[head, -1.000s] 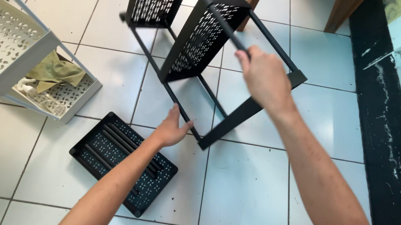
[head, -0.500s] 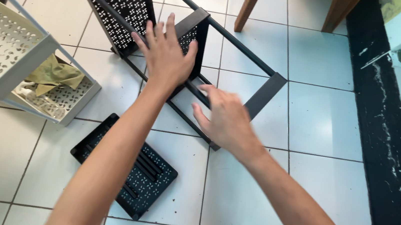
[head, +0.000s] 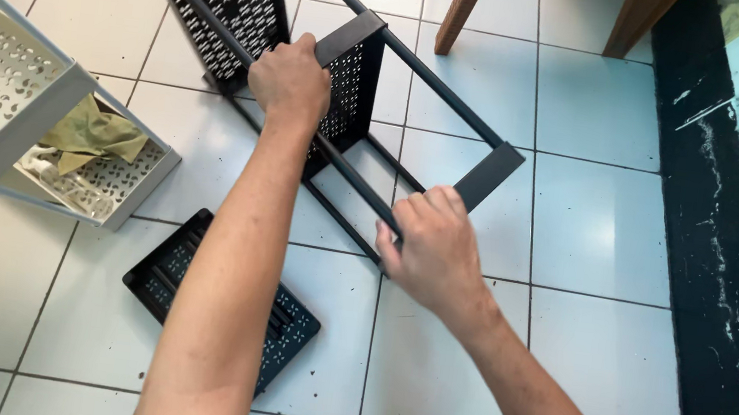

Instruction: The person disassembles a black perforated metal shelving unit by hand. They remove trays and legs one by one, placing the parts on the tiled floor. The unit is taken apart into separate trays and leg pieces.

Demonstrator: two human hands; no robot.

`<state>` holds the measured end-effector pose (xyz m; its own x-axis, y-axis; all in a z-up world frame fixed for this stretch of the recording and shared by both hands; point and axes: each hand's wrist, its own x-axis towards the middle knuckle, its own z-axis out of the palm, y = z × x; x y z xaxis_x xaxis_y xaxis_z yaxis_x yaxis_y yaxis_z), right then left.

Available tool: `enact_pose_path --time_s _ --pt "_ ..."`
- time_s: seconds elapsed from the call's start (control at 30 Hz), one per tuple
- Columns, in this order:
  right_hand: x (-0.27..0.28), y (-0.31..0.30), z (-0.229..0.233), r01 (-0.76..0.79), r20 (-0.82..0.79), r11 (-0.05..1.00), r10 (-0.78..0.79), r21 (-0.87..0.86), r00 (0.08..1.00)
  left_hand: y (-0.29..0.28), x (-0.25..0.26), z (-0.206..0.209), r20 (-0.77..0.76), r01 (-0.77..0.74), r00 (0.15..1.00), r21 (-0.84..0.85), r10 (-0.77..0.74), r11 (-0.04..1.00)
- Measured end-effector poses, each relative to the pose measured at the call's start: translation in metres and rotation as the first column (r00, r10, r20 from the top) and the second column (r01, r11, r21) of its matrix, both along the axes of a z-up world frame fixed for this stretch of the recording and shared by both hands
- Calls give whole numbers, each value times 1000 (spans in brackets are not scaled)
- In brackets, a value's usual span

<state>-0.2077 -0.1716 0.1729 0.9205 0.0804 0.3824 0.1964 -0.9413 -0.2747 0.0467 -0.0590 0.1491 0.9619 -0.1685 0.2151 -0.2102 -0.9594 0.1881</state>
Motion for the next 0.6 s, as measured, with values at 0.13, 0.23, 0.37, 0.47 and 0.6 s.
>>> enact_pose_path --time_s 0.13,0.23,0.37,0.47,0.6 --pt "1 3 -3 -50 21 999 50 -15 999 -2 15 -15 48 55 997 25 -56 998" --pt "-4 9 4 -63 28 998 63 2 998 1 24 -23 111 82 990 21 -84 996" --pt "-26 15 17 -108 109 990 98 89 989 16 38 -24 258 198 946 17 -196 980" --pt "-23 22 3 -134 141 983 116 122 983 21 46 -30 287 269 925 -29 -249 963" --pt "-18 31 -15 -84 141 982 60 169 988 18 44 -35 300 270 922 -44 -246 962"
